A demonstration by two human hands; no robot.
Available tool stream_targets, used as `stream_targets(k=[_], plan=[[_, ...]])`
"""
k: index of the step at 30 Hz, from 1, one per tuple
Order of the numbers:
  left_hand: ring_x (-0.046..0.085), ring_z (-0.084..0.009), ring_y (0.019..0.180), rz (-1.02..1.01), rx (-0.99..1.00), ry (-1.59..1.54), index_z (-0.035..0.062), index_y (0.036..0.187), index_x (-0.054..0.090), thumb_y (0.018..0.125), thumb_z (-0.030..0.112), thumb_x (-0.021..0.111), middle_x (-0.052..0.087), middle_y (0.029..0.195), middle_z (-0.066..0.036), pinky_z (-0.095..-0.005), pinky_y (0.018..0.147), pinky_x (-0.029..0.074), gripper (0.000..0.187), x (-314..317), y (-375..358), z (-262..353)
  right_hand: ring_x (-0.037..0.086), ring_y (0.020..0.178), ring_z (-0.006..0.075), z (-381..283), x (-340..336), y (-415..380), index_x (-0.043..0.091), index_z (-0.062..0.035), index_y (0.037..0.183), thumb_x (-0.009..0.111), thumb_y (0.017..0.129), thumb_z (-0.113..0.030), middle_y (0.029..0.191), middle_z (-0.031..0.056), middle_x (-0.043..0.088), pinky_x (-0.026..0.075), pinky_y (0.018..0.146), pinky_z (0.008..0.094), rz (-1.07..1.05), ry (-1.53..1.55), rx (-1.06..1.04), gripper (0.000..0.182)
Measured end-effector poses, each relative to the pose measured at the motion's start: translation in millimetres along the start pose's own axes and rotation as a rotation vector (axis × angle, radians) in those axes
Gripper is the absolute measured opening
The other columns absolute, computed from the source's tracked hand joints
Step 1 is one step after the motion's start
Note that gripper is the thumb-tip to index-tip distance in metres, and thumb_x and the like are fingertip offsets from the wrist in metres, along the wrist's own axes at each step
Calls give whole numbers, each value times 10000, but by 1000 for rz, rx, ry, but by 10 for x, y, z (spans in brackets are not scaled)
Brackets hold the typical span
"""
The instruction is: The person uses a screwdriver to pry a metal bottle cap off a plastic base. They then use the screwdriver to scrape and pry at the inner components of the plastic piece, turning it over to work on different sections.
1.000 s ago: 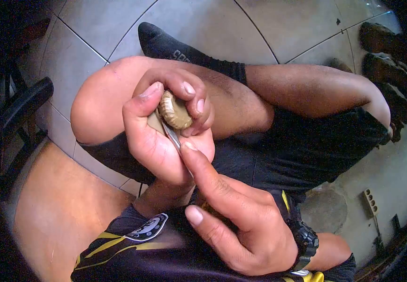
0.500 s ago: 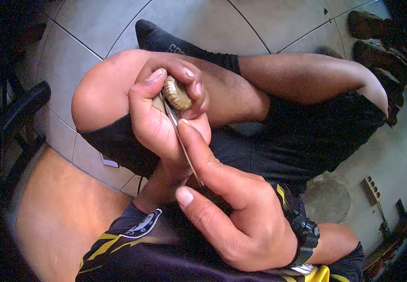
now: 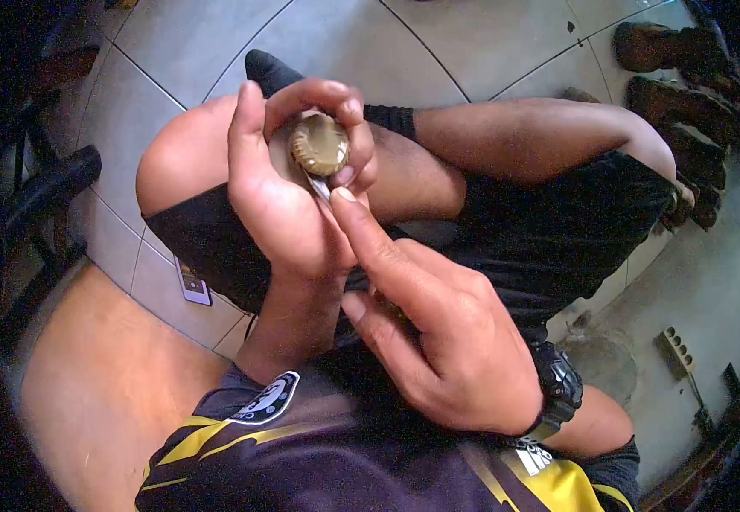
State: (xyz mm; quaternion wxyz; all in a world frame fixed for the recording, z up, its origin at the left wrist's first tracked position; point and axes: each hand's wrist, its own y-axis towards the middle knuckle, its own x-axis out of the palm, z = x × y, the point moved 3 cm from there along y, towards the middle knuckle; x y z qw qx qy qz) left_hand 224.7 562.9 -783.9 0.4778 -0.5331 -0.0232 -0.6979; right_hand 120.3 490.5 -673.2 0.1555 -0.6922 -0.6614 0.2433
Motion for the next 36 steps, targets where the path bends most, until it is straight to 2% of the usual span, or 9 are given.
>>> stream_targets(k=[8,13,16,20,22,23,32,34,36], plan=[[469,-180,534,21,-245,-243,-49,1108,652,1018,368,357,628,929,-194,-302,479,404,518,76,9,22,566,745,232,-18,-107,45,401,48,1518,621,919,-6,974,171,612,487,764,313,-19,-165,-61,640],[437,-171,524,14,-248,-309,-45,1159,647,1015,391,352,614,958,-210,-303,472,387,546,102,27,92,657,904,198,-36,-88,74,407,61,1510,635,935,-61,1235,243,653,498,849,283,-71,-157,51,630],[385,-127,415,26,-321,-327,0,924,659,988,383,413,621,704,-136,-236,408,330,460,138,2,96,677,950,196,12,-53,110,400,71,1508,648,939,-114,1351,240,623,500,889,277,-26,-44,-77,648],[401,-114,440,55,-292,-243,-11,965,660,985,391,383,598,696,-120,-224,418,330,489,133,-7,144,681,867,184,-65,-120,93,357,71,1530,649,947,-169,1246,192,672,513,842,280,-142,17,-55,695],[412,-117,454,89,-277,-219,-4,943,637,987,401,368,591,697,-103,-224,414,325,489,129,-10,180,665,797,159,-104,-73,34,316,64,1550,636,953,-195,1097,158,675,507,785,266,-118,162,161,725],[415,-116,455,54,-301,-295,1,910,620,987,399,374,589,697,-101,-224,410,321,474,139,-7,190,635,732,136,-18,-55,35,307,54,1557,610,974,-203,992,116,647,489,707,248,-121,46,2,706],[415,-114,444,-25,-229,-271,22,913,564,1022,420,370,529,652,-81,-220,402,319,456,116,-32,215,582,580,105,-78,60,13,370,64,1524,559,1021,-236,874,116,651,471,589,248,-62,-55,26,615],[405,-109,445,-23,-222,-315,25,916,547,1029,402,353,525,653,-76,-213,412,327,439,101,-49,245,610,618,128,-185,85,51,395,86,1502,547,1007,-181,923,158,684,499,648,259,-99,-71,121,582],[397,-107,447,-23,-169,-280,21,942,544,1030,384,341,523,657,-74,-212,418,334,425,67,-52,227,675,698,203,-207,120,72,397,100,1494,546,966,-99,1037,214,703,531,749,300,-65,-189,-8,584]])
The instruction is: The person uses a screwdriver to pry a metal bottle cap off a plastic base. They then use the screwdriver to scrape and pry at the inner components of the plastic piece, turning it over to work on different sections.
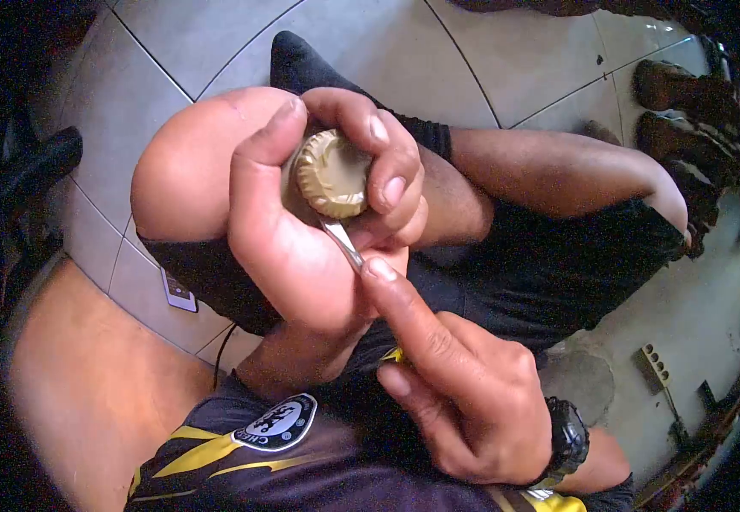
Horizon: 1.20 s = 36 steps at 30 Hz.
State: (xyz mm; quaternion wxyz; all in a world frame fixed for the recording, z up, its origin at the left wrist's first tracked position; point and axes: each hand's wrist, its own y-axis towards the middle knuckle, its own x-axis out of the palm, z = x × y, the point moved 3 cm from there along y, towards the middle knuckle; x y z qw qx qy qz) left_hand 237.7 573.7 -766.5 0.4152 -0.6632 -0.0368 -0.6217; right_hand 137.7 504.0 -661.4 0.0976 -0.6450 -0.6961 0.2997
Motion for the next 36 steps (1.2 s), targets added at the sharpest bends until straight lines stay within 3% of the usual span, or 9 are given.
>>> stream_targets(k=[7,18,24,28,29,30,32,33,36], plan=[[409,-106,456,52,42,41,28,943,514,1014,339,348,524,670,-69,-212,427,360,359,-72,-9,82,729,849,315,-189,18,147,410,130,1468,583,887,16,1064,257,693,521,838,317,-113,-160,184,617],[405,-110,484,-21,19,-80,47,1022,483,1022,344,346,515,735,-84,-224,433,359,327,-168,35,129,586,563,122,-195,174,257,352,113,1512,528,957,-16,754,97,635,461,601,253,13,176,164,597],[450,-118,517,51,114,39,63,1083,504,1032,326,367,554,829,-89,-228,457,388,301,-41,36,98,538,531,95,-57,148,169,345,65,1540,502,981,-53,701,35,585,440,555,245,90,109,163,592],[536,-141,579,75,175,-26,62,1183,562,1031,314,419,618,976,-120,-255,498,435,327,-56,30,115,538,550,100,-38,114,191,395,45,1524,533,968,-51,769,76,619,442,593,248,94,-8,113,581],[544,-148,592,60,68,-87,55,1145,575,1031,341,425,629,982,-132,-265,503,440,342,-54,32,124,602,627,132,-52,86,208,433,51,1500,556,959,-51,946,149,691,483,679,266,79,-86,100,564],[551,-155,604,45,-38,-149,48,1107,587,1031,369,431,641,987,-143,-274,508,444,364,-64,21,127,602,627,132,-57,89,221,433,51,1500,556,959,-51,946,149,691,483,679,266,74,-85,102,564],[561,-168,617,28,-86,-259,34,1025,599,1034,441,418,652,966,-166,-287,508,440,445,-103,-11,151,718,872,229,-82,99,245,457,55,1481,573,950,-52,1180,224,690,518,852,304,56,-133,61,553],[557,-172,610,23,-94,-271,33,1006,595,1034,472,408,652,947,-171,-283,505,431,478,-94,-17,175,687,1150,315,-108,84,254,462,53,1476,580,942,-41,1325,266,630,488,987,338,3,-189,77,555],[526,-176,567,46,-74,-273,33,997,588,1055,530,349,641,911,-174,-276,496,405,555,-73,-29,192,624,1259,359,-140,117,278,469,56,1467,578,930,-21,1332,270,624,458,1045,357,-1,-180,94,553]])
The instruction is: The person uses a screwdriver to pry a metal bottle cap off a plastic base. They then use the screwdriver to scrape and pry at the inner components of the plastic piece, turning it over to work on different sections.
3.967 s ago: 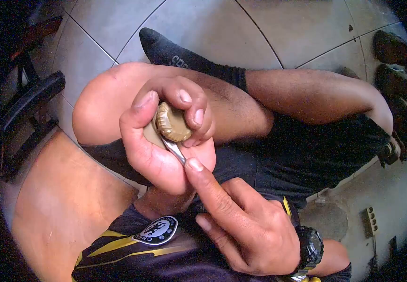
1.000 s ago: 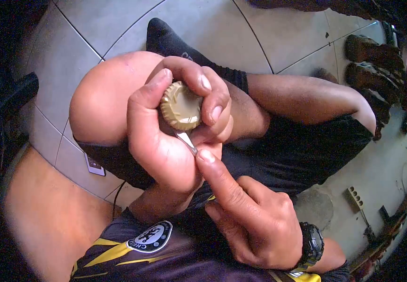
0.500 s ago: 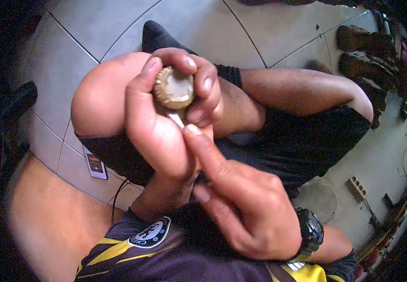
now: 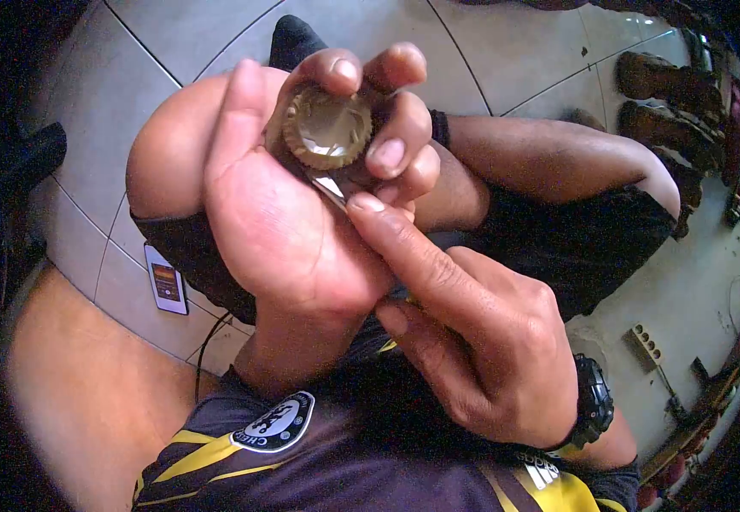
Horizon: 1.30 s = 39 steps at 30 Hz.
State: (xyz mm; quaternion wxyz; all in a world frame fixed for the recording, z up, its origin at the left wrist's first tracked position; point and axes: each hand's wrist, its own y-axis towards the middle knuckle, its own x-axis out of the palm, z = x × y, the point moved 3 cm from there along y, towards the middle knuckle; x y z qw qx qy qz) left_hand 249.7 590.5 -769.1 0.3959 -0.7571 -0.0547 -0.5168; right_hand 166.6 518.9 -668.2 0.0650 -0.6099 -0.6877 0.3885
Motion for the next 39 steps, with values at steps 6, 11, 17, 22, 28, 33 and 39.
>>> stream_targets(k=[6,11,17,22,28,33,39], plan=[[453,-142,491,-28,60,-55,43,1014,585,1080,538,315,586,799,-130,-258,459,390,568,-7,21,27,697,1093,380,-105,-25,18,465,63,1462,588,925,-22,1220,277,660,511,946,373,-54,-179,58,557],[474,-164,471,-207,68,-132,0,978,575,1067,532,392,560,746,-138,-268,408,447,569,-136,115,49,717,955,376,-176,-6,43,457,70,1464,593,928,-41,1087,272,677,532,869,371,-99,-185,67,563],[509,-187,477,-311,61,-167,-12,956,565,1055,491,440,572,734,-152,-298,438,491,528,-207,185,79,717,873,362,-148,51,115,446,95,1457,549,908,19,1000,262,671,536,831,359,-101,-132,59,564],[465,-168,492,-86,91,-22,38,952,503,1052,376,443,516,727,-105,-313,463,460,358,-149,134,67,634,601,168,-154,93,152,418,98,1478,513,938,20,744,122,631,490,614,282,-11,216,89,554],[399,-131,491,21,79,120,92,974,477,1042,334,402,496,750,-77,-271,442,367,262,-116,85,22,536,516,72,-135,196,96,373,30,1537,488,991,-18,662,15,587,409,508,227,61,557,275,560],[385,-113,491,29,167,353,93,1004,492,1049,328,398,517,771,-68,-249,469,368,258,-93,102,-112,529,539,75,-46,170,-48,357,-38,1563,511,1041,-118,733,12,571,450,462,223,57,778,341,550],[415,-144,583,-177,144,198,66,1096,568,1053,396,450,545,869,-107,-282,521,365,353,-53,14,-268,528,551,63,239,15,-298,283,-60,1594,563,1048,-195,740,3,571,461,471,222,-13,886,241,629]])
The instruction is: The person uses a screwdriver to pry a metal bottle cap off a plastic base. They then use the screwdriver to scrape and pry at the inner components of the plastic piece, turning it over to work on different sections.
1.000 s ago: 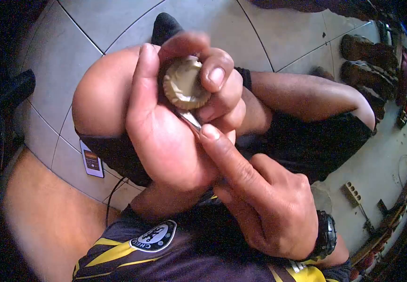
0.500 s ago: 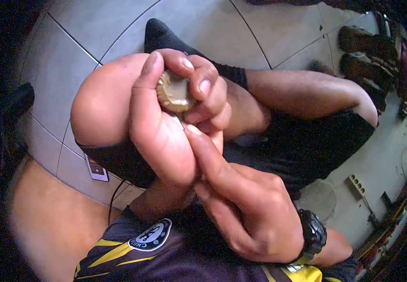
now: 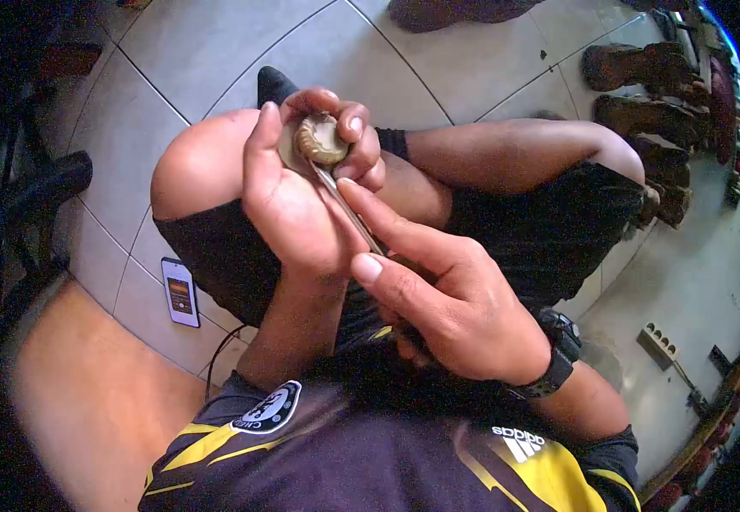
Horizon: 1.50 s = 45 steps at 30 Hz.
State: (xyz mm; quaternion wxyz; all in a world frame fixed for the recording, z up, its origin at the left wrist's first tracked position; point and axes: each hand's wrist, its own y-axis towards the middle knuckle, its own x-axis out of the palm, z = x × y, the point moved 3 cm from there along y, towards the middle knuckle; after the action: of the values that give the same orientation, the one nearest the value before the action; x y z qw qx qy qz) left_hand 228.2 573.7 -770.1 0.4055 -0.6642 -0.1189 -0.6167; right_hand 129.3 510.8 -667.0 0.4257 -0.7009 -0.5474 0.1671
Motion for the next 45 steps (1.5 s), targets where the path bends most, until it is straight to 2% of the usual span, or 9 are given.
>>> stream_targets(k=[11,13,19,23,31,33,34,38,45], plan=[[550,-190,787,-164,11,4,76,1259,585,1070,516,417,614,1123,-178,-299,632,460,508,51,43,-241,545,730,55,90,-602,-231,290,1,1580,609,962,-70,917,7,554,424,665,191,174,-234,-392,700],[588,-191,757,4,46,62,95,1196,563,1058,546,425,638,1075,-128,-293,624,473,492,177,18,-289,525,799,54,-6,-668,-206,354,17,1531,640,942,-73,964,9,532,405,709,192,157,-186,-363,661],[632,-229,773,-13,-34,43,87,1243,543,1070,542,390,639,1114,-169,-273,580,510,510,164,86,-372,482,833,55,-112,-896,49,523,48,1356,720,893,-37,1005,-1,558,372,731,186,158,-395,-620,510],[620,-189,689,59,-59,285,76,1325,468,1077,582,289,673,981,-159,-261,564,487,591,220,107,-471,623,1182,246,-383,-1028,307,578,56,1309,808,788,3,1274,147,639,513,957,342,257,-601,-958,573],[583,-96,848,185,0,731,-5,1415,409,1022,695,312,616,1023,-49,-194,708,455,808,250,139,-588,693,923,235,-426,-1210,713,678,50,1069,865,660,-141,1030,164,689,534,836,313,24,-666,-1031,489],[568,-99,945,-19,104,904,-19,1457,380,995,725,353,579,1134,-62,-218,792,452,875,293,99,-575,675,846,214,-407,-1318,719,666,45,1024,864,638,-201,964,138,678,523,801,283,77,-658,-910,499],[568,-118,1010,-73,154,898,-45,1436,425,970,682,503,551,1213,-79,-237,854,457,867,235,103,-561,640,798,166,-399,-1369,745,649,40,1000,861,641,-262,917,100,659,507,764,259,85,-672,-951,514],[577,-171,1095,-117,187,1137,-78,1356,535,935,498,701,530,1284,-117,-281,953,459,732,281,157,-494,609,864,126,-278,-1464,785,620,57,1046,862,704,-301,947,69,633,499,785,260,33,-379,-812,551],[611,-212,1024,-243,347,1429,-96,1305,610,885,573,700,620,1154,-149,-317,897,486,795,294,243,-509,620,879,153,-223,-1556,857,605,73,1073,869,678,-242,983,108,639,499,789,269,-58,-207,-945,569]])
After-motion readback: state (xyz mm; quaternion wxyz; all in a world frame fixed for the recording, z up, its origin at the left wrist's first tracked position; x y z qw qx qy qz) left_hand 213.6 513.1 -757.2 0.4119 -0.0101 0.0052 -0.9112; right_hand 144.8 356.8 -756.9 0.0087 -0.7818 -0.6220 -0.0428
